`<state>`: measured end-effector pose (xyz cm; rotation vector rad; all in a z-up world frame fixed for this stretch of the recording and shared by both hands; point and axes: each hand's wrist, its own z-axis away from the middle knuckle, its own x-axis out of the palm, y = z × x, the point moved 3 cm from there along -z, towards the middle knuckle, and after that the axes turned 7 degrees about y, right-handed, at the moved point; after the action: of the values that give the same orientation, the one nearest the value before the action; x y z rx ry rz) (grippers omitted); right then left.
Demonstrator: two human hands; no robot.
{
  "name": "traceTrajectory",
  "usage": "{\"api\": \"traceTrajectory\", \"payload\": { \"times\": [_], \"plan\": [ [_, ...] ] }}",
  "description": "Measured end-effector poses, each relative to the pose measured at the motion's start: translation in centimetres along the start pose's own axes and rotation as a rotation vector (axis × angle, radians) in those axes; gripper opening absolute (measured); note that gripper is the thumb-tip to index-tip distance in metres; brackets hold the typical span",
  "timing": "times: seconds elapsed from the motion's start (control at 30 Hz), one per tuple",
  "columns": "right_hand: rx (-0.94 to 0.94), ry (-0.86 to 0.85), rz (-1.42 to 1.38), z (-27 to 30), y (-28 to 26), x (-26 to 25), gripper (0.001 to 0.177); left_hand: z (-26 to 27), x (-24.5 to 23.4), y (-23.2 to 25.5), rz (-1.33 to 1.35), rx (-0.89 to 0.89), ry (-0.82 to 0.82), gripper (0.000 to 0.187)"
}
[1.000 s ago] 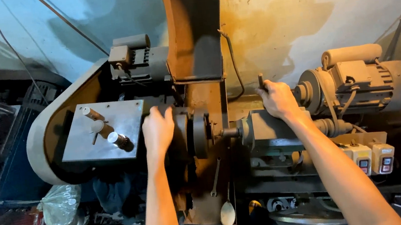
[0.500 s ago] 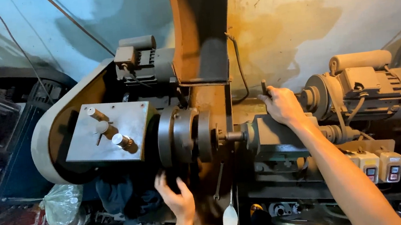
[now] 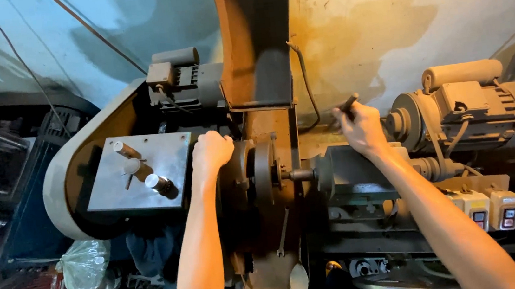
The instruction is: Operating a metal lathe to machine a cylindrical part, including adjusting the chuck and measuring with a caliper.
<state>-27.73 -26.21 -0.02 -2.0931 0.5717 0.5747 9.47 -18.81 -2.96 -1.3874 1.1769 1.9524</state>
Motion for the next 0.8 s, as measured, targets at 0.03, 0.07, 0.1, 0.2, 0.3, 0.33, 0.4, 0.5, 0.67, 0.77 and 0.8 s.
{"api": "traceTrajectory", "payload": {
  "times": [0.03,0.07,0.1,0.2,0.3,0.33,0.4,0.5,0.67,0.77,0.8],
  "plan": [
    [0.011,0.059,-0.070,-0.2,-1.7,-0.1,0.016,-0.4,0.0,0.3,0.000,-0.026,-0.029,0.051],
    [0.008,0.056,-0.070,-0.6,-3.2,0.6,0.016,0.1,-0.5,0.6,0.003,-0.029,-0.027,0.051],
    [0.022,0.052,-0.160,-1.0,-4.7,1.4,0.018,0.6,-1.1,0.8,0.021,-0.041,-0.027,0.051],
    [0.030,0.031,-0.301,-1.8,-7.1,5.1,0.020,1.1,-1.2,0.7,0.042,-0.072,0.010,0.052],
    [0.061,-0.002,-0.464,-2.1,-7.3,8.9,0.016,3.4,-3.9,2.2,0.063,-0.093,0.015,0.055],
    [0.098,-0.017,-0.579,-2.1,-7.2,10.0,0.015,4.4,-5.3,3.1,0.078,-0.094,-0.015,0.057],
    [0.109,-0.061,-0.560,-1.8,-6.2,10.3,0.018,4.8,-5.7,3.1,0.091,-0.090,-0.001,0.056],
    [0.054,-0.044,-0.434,-1.4,-6.5,8.7,0.019,5.0,-5.7,3.3,0.105,-0.089,0.029,0.054],
    [0.031,0.069,-0.248,-0.5,-4.5,3.8,0.016,6.0,-4.1,1.8,0.114,-0.080,0.078,0.054],
    [0.080,-0.034,-0.029,0.2,-0.6,1.0,0.015,9.4,-2.6,0.2,0.169,-0.004,0.310,0.045],
    [0.115,-0.129,0.031,0.5,-0.3,0.0,0.013,12.0,-3.6,0.7,0.287,0.146,0.562,0.037]
  ]
}}
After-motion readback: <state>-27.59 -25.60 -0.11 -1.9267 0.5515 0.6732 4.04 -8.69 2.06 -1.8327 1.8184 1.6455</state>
